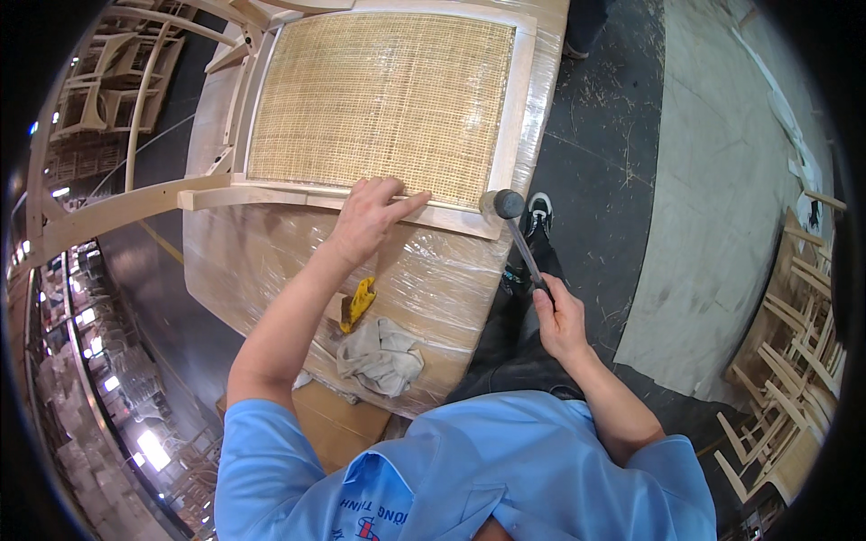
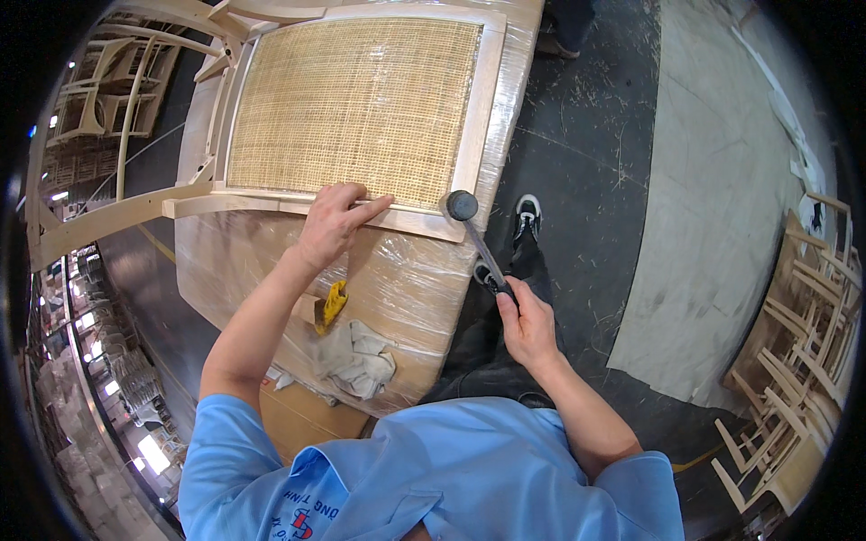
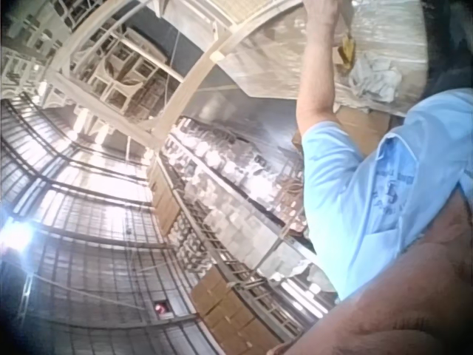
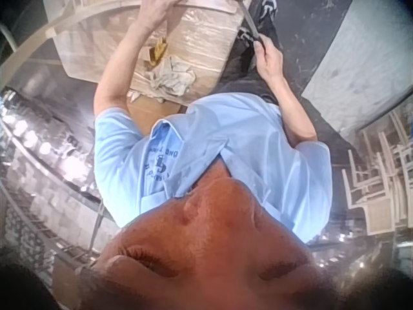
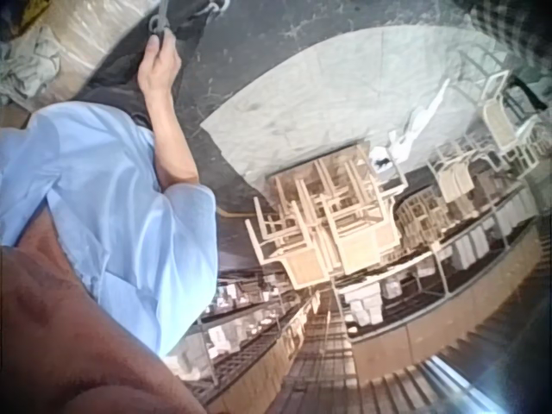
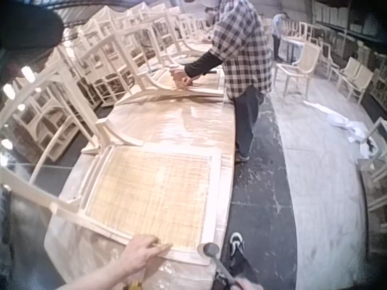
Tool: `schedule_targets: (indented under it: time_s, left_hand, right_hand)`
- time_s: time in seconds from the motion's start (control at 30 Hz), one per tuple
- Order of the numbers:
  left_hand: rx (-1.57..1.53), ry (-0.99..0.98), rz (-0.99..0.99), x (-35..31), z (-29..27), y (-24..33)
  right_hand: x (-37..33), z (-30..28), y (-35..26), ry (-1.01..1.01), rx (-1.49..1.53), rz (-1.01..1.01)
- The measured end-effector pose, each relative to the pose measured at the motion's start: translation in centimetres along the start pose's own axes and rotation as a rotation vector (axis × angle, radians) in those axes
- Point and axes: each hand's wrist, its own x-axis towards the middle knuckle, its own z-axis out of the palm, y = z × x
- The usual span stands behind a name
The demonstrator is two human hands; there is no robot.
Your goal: The person assembles a wooden chair by inserting thin wooden strips into grooves along the seat frame and tapping them flush with a rubber mallet. The chair is upside down on a plastic-covered workbench. The person repeatedly picks strips from a nearby box and secures them around the seat perimeter.
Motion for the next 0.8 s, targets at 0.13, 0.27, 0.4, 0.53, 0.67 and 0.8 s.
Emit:
schedule_targets:
  time_s: [0.13, 0.27, 0.4, 0.53, 0.67, 0.8]
  left_hand:
    - [0.005, -0.006, 0.012, -0.3, 0.3, -0.3]
    - [0.009, -0.007, 0.018, -0.5, 0.4, -0.4]
    - [0.007, 0.006, 0.019, -0.5, 0.4, -0.3]
    - [-0.007, -0.020, -0.008, -0.4, 0.3, -0.2]
    - [0.001, -0.018, -0.025, -0.6, 0.5, -0.4]
    - [-0.020, -0.014, -0.022, -0.5, 0.6, -0.2]
  right_hand:
    - [0.1, -0.2, -0.6, -0.003, -0.039, 0.054]
    - [0.2, -0.3, -1.1, -0.006, -0.046, 0.012]
    - [0.2, 0.0, -0.7, -0.048, -0.085, 0.011]
    - [0.7, -0.2, -1.1, -0.065, -0.148, 0.075]
    - [0.5, -1.2, -3.5, 0.022, -0.060, -0.032]
    - [0.7, -0.7, -1.7, 0.025, -0.120, -0.140]
